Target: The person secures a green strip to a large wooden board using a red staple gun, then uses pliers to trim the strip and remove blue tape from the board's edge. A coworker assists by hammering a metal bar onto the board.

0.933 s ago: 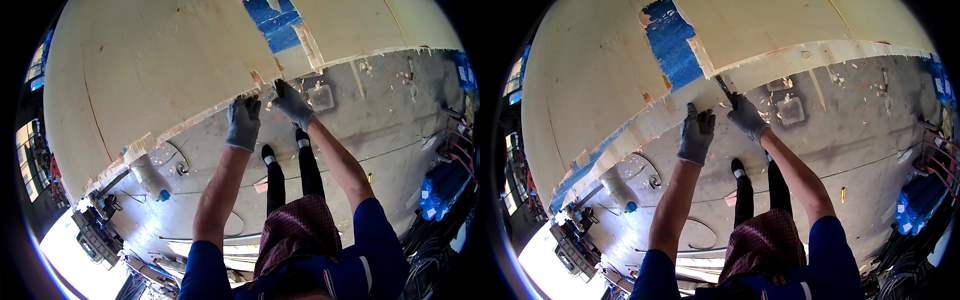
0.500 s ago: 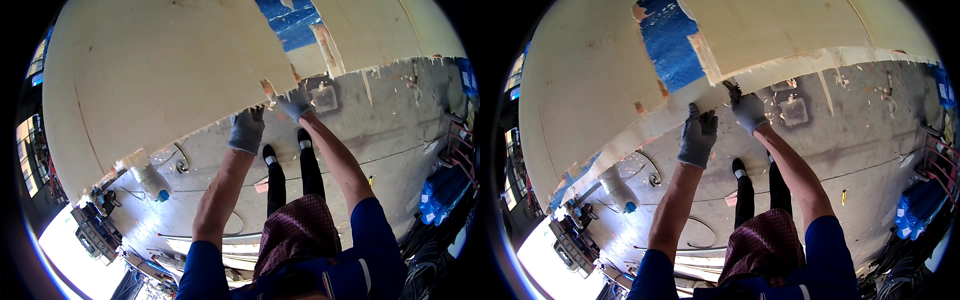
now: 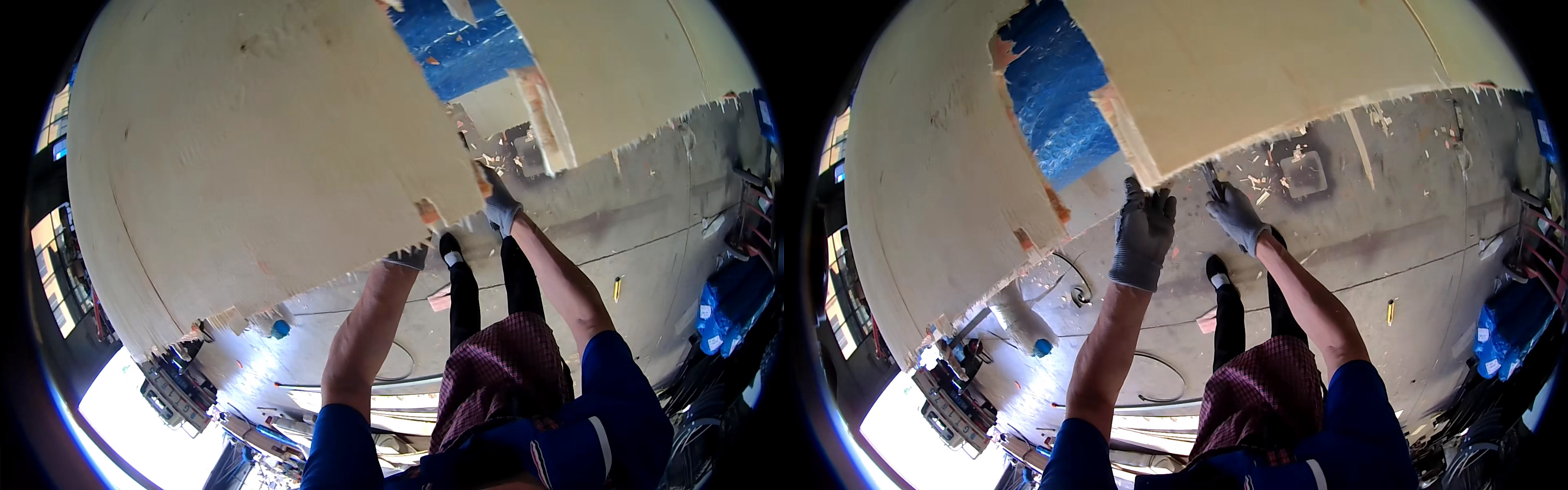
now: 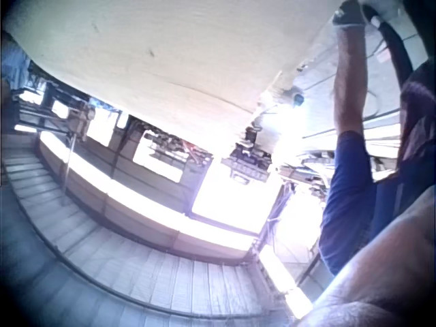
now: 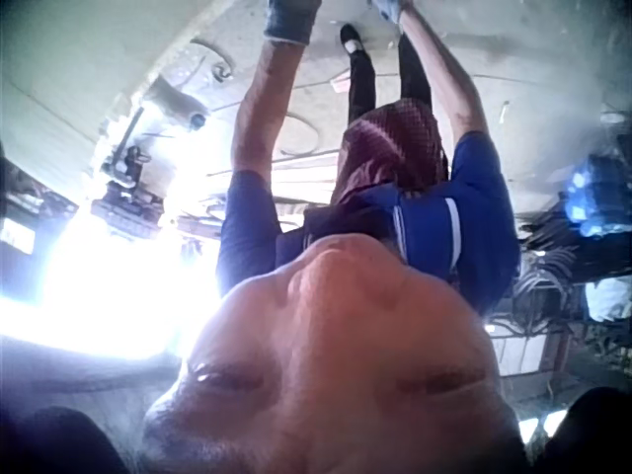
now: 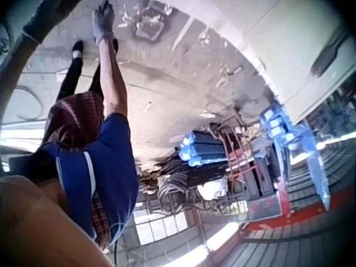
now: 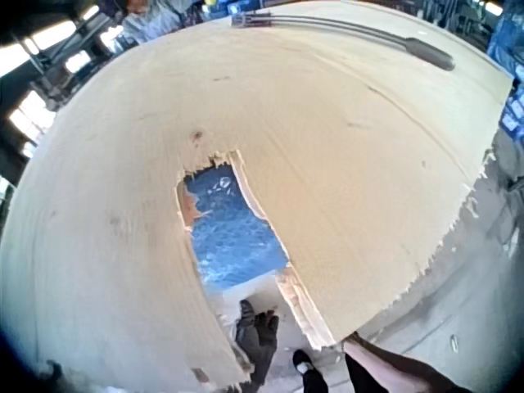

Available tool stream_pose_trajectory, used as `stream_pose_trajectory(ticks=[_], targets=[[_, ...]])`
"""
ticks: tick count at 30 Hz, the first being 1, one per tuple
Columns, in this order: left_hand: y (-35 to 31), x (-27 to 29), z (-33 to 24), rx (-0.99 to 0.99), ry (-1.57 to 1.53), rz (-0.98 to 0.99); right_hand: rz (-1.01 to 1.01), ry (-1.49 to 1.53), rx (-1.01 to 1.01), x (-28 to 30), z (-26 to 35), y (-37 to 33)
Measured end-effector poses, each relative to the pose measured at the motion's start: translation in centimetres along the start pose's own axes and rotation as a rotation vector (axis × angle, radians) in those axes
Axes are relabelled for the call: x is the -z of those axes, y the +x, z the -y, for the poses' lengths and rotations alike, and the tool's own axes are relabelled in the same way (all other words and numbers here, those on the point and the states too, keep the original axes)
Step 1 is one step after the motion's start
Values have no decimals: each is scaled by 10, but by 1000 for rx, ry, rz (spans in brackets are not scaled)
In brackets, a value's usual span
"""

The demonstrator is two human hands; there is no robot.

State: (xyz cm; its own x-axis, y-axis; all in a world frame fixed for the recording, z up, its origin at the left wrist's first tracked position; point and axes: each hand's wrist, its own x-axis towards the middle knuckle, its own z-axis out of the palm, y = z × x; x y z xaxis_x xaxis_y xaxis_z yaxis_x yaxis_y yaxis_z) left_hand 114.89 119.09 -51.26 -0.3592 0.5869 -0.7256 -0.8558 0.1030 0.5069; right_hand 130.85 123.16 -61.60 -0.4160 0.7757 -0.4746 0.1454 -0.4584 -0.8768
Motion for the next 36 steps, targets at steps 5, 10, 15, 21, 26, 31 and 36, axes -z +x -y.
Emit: stream_pose_trajectory(ticks=[5, 10, 15, 21, 26, 31, 36], targets=[[7, 20, 5, -75, 116, -71, -29, -342, 204, -10, 86, -10], [-6, -8, -4, 9, -62, 39, -8, -333, 132, 1, 107, -4], [-9, -14, -8, 19, -33, -10, -51, -280, 93, -14, 111, 7], [-16, -14, -11, 3, -9, 16, -343, -728, 383, -17, 85, 35], [-19, -30, -9, 19, 57, 47, -369, -546, 323, 19, -11, 89], [2, -11, -13, 3, 6, 44, -60, 86, -198, 4, -17, 71], [-5, -9, -4, -5, 23, 54, 13, -467, 235, 15, 29, 28]])
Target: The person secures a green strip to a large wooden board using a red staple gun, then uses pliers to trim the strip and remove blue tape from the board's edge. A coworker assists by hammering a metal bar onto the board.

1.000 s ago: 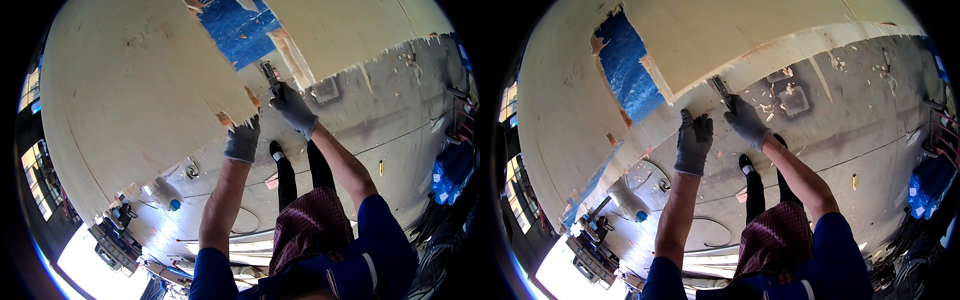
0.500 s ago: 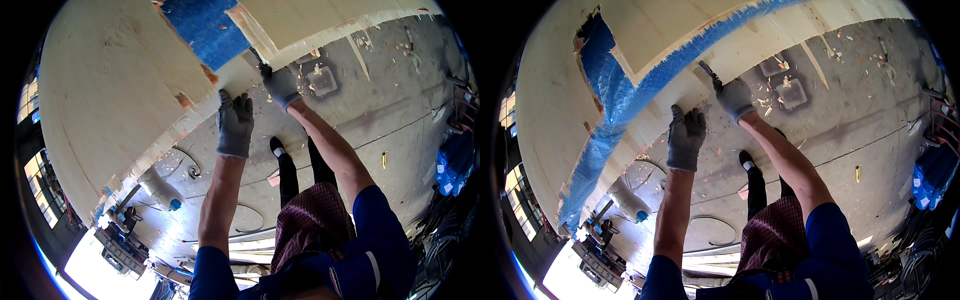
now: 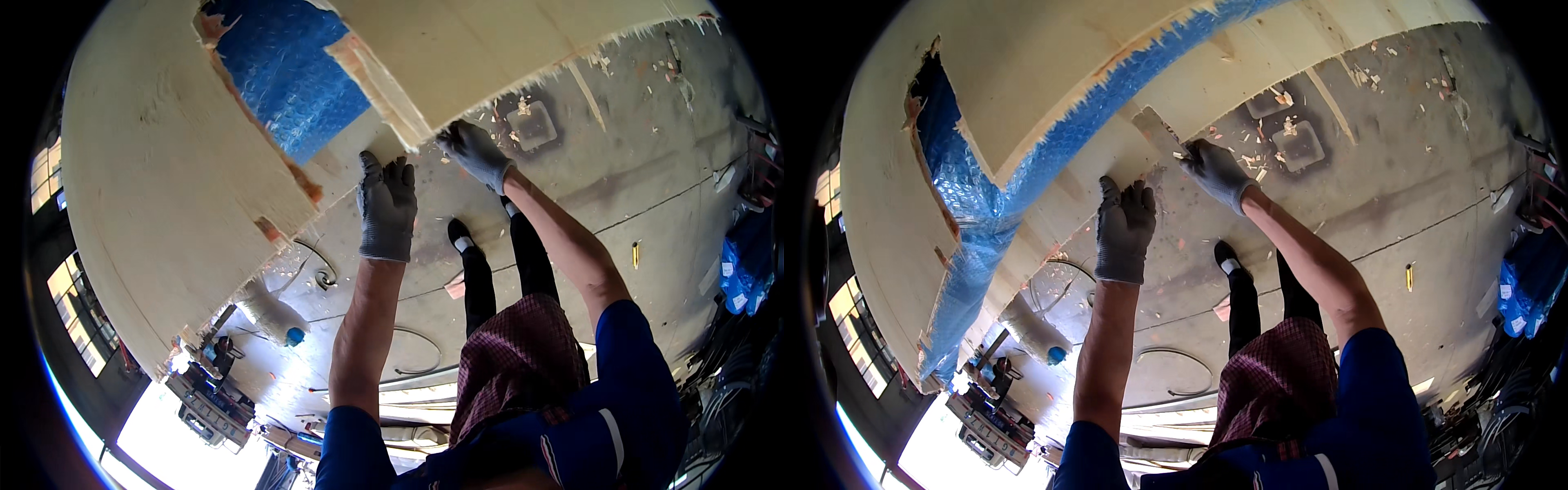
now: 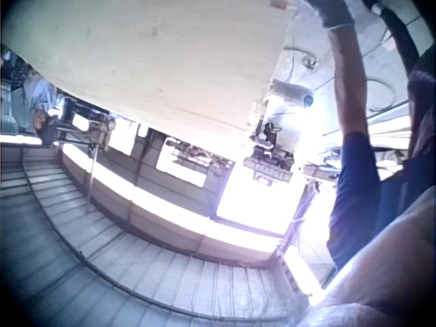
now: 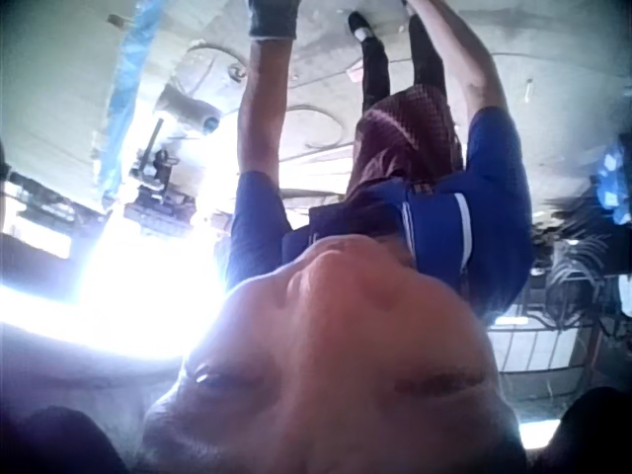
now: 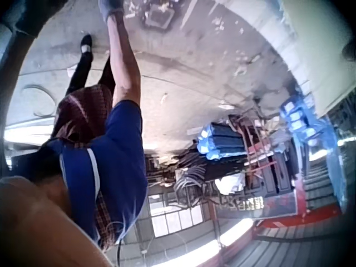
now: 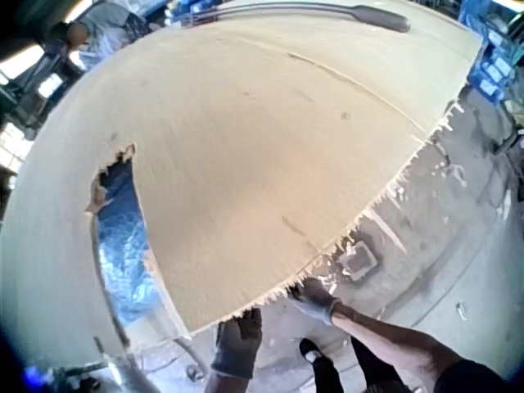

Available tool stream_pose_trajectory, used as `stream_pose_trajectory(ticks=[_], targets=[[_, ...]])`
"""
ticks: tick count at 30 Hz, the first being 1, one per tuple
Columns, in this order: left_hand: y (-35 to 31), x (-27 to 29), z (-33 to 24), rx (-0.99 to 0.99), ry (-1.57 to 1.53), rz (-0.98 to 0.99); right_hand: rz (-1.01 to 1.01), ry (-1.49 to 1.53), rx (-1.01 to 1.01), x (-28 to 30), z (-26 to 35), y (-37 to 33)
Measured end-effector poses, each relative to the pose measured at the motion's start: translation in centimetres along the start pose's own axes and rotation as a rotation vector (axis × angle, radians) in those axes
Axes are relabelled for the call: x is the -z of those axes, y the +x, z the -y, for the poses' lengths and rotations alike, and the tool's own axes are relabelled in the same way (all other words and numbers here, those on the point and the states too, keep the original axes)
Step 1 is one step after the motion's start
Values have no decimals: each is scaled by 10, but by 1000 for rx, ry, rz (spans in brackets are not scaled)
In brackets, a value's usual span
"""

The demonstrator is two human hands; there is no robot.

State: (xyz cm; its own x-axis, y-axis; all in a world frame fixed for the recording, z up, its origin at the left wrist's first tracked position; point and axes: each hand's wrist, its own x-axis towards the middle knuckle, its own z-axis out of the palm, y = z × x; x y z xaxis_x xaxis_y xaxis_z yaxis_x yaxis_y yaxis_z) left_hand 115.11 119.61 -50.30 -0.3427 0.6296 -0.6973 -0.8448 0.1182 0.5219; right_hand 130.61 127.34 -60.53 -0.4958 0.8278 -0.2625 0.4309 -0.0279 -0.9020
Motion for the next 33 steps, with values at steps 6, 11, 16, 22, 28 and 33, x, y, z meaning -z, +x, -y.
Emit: stream_pose_trajectory(ticks=[6, 11, 16, 22, 28, 33], targets=[[-20, 12, 17, -93, 439, 26, 280, 802, -391, 33, 50, -24], [-56, 35, 89, 233, 652, 285, 350, 910, -520, 61, 87, -58], [-81, 19, 101, -17, 643, 90, 127, 465, -96, 59, 89, -89], [-96, 24, 124, -141, 645, 53, 288, 776, -426, 32, 74, -127], [-60, 80, 114, 12, 713, 267, 206, 56, -124, 49, 74, -117], [-39, 25, 29, -37, 410, 259, 171, 125, -218, 50, 54, -101]])
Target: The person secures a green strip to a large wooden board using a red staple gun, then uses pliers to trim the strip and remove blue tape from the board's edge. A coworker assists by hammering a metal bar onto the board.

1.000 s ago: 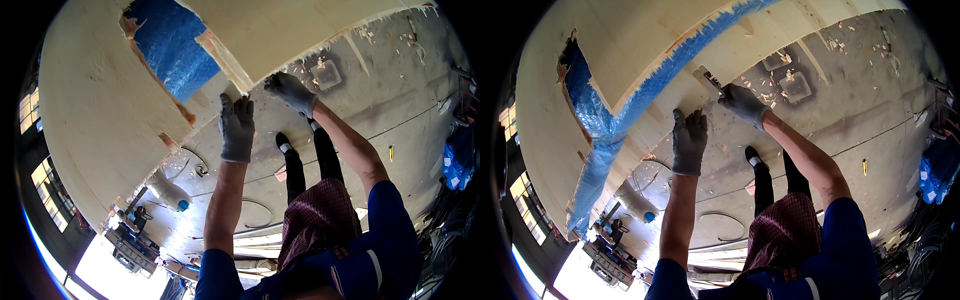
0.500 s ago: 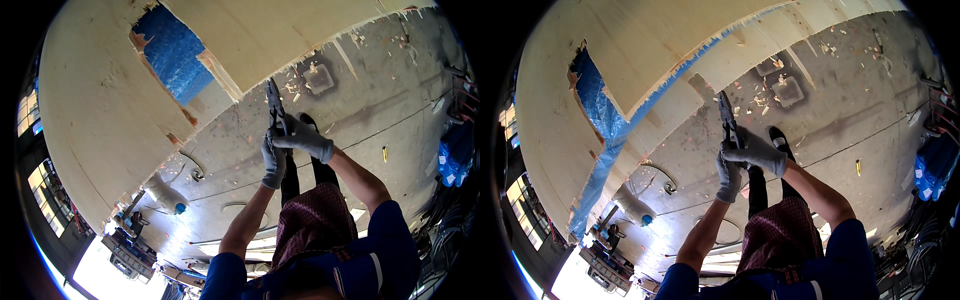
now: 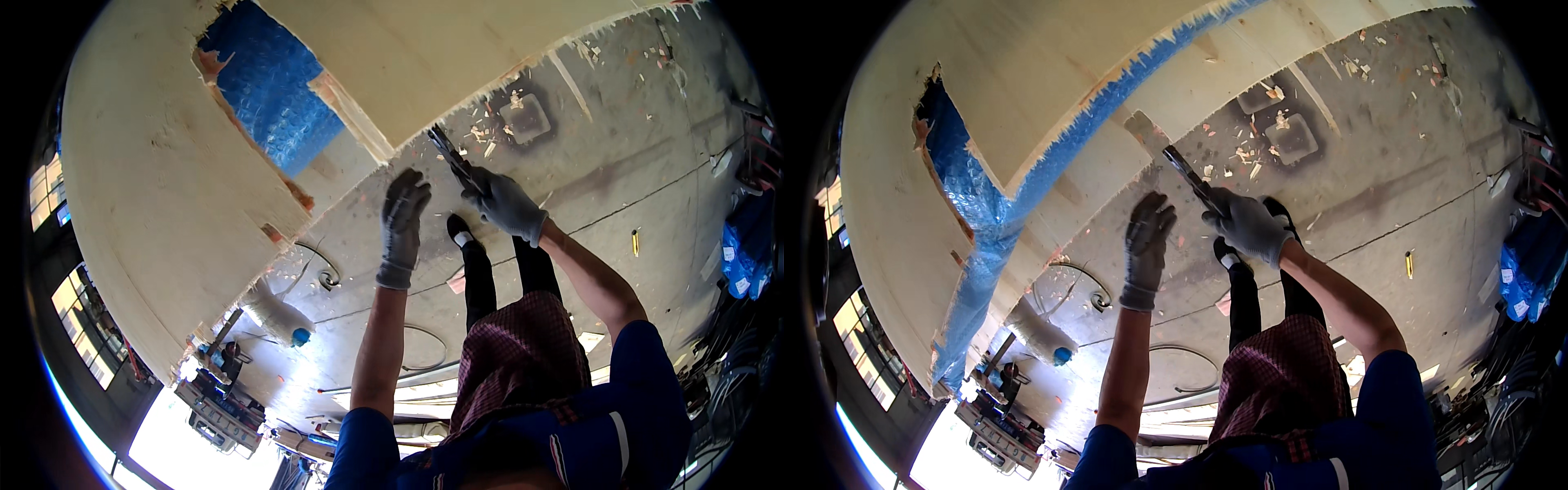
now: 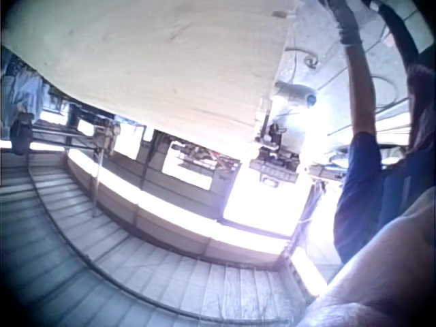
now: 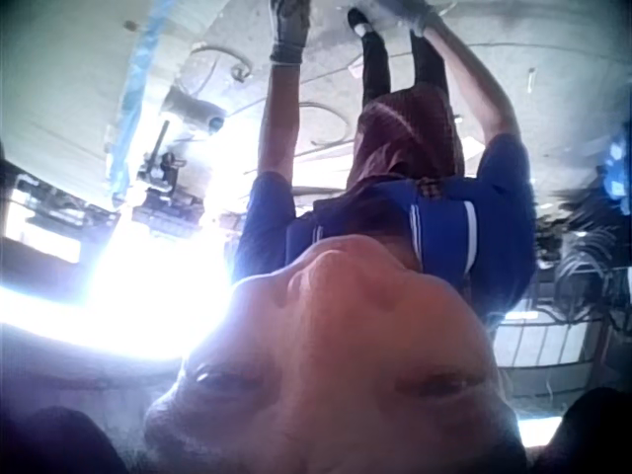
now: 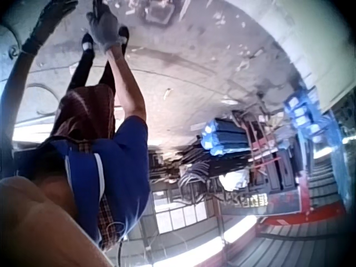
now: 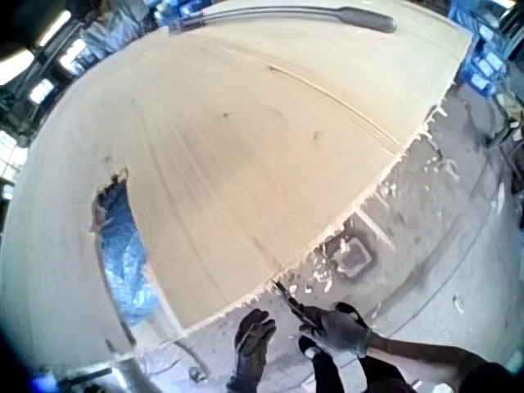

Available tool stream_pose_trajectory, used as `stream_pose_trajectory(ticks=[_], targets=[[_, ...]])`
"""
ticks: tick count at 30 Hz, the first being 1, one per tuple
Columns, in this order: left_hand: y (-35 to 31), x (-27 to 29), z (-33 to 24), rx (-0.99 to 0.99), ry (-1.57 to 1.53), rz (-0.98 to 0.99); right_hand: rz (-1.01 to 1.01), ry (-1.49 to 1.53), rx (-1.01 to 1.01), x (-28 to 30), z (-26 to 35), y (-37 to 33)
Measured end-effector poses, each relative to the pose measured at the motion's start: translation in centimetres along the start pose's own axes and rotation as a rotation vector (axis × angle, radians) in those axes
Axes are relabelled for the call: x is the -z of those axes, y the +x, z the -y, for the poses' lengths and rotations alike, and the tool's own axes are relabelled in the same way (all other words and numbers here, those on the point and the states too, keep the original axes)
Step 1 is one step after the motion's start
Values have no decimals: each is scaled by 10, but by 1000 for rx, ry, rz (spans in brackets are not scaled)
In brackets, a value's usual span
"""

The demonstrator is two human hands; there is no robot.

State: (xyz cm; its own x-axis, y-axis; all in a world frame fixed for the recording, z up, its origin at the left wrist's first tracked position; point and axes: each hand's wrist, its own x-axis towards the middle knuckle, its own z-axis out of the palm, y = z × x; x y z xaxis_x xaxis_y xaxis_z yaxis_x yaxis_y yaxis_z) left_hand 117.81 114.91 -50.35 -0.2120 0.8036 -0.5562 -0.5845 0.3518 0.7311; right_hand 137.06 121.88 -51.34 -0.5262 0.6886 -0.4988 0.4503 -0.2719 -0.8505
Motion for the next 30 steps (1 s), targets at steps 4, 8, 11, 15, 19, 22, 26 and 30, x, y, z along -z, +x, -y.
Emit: stream_pose_trajectory(ticks=[4, 8, 11, 15, 19, 22, 26, 30], targets=[[25, 10, -26, -112, -584, 87, -79, -88, 33, -5, 9, 18], [37, 9, -27, -105, -616, -76, -162, -55, 97, -14, 20, 36], [38, 7, -28, -85, -591, -69, -240, -88, 165, -18, 19, 52], [37, 7, -32, -71, -499, -83, -247, -166, 96, -15, 40, 64], [35, 9, -34, -23, -466, -76, -363, -270, 143, -17, 43, 68], [35, 8, -37, 1, -456, -107, -315, -296, 116, -22, 38, 78], [35, 6, -39, 24, -421, -176, -391, -205, 237, -32, 16, 94], [37, 25, -37, 112, -473, -144, -494, -342, 412, -33, -21, 134]])
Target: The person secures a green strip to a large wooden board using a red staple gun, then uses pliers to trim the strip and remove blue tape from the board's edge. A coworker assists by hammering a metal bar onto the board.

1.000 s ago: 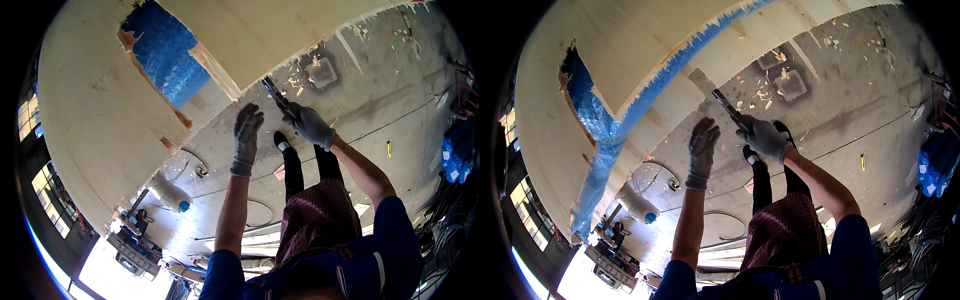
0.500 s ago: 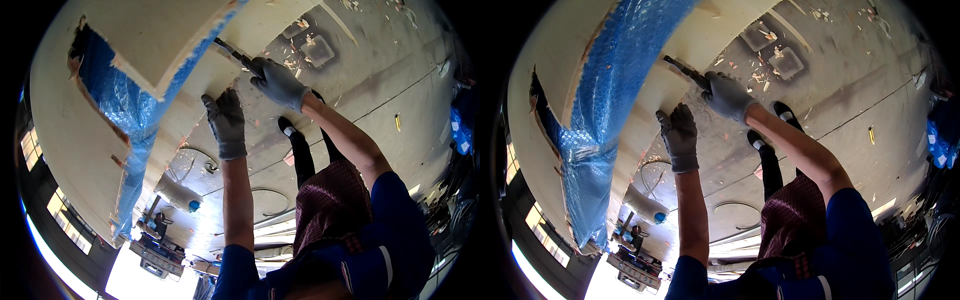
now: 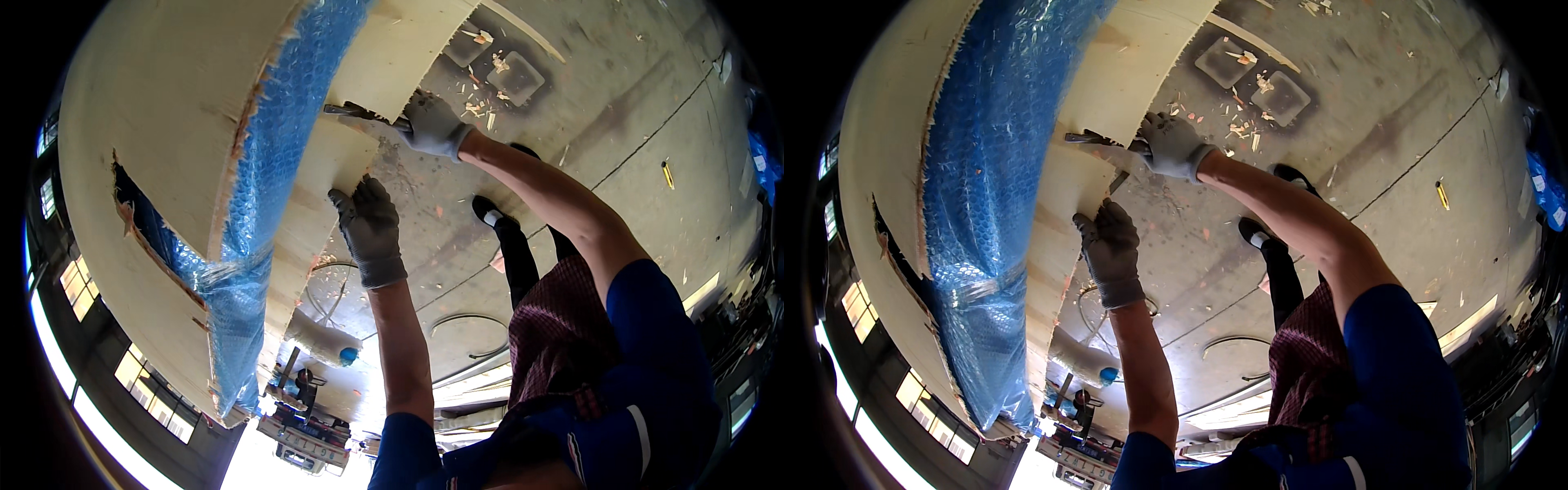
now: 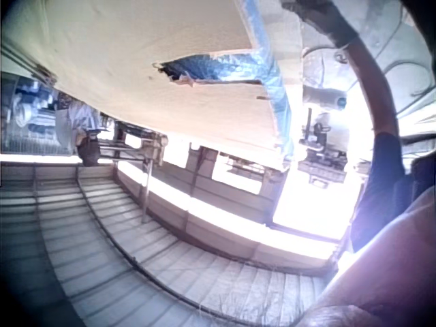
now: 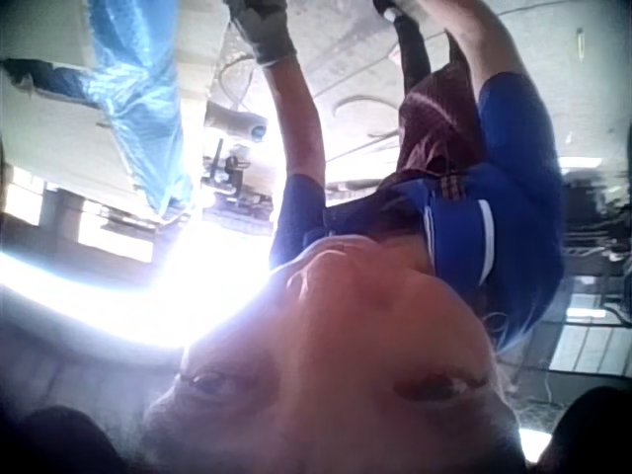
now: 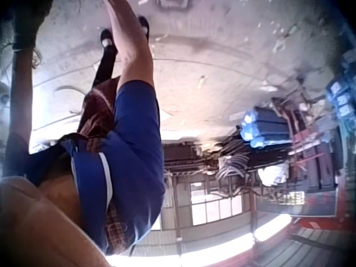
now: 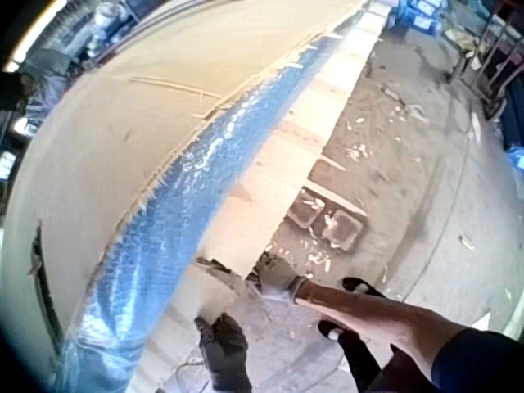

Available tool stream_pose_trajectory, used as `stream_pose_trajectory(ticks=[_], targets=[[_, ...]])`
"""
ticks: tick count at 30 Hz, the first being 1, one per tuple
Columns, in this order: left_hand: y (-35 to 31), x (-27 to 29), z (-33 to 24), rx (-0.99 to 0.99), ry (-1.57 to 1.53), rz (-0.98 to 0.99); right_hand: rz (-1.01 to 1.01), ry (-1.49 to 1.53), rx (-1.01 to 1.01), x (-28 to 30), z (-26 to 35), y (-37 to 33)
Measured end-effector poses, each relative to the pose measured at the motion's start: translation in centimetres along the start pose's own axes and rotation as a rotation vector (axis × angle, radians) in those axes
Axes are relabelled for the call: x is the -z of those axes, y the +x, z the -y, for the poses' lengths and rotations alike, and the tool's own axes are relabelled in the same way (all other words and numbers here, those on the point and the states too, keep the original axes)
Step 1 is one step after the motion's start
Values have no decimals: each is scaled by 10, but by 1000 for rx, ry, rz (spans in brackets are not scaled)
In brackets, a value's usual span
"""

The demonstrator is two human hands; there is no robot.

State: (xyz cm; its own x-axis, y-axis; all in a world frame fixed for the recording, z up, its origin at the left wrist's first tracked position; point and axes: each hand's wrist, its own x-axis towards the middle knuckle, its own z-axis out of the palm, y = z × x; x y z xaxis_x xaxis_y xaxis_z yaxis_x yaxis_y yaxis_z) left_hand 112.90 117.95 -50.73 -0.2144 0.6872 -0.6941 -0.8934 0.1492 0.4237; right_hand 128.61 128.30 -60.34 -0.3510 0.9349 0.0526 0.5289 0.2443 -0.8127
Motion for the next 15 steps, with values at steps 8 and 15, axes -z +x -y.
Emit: stream_pose_trajectory(ticks=[8, 15], targets=[[-1, -10, -3, 24, 7, 15, 195, 490, -308, -36, 31, -11], [0, -7, -1, -3, -70, 79, 576, 1003, -813, 6, 34, -128]])
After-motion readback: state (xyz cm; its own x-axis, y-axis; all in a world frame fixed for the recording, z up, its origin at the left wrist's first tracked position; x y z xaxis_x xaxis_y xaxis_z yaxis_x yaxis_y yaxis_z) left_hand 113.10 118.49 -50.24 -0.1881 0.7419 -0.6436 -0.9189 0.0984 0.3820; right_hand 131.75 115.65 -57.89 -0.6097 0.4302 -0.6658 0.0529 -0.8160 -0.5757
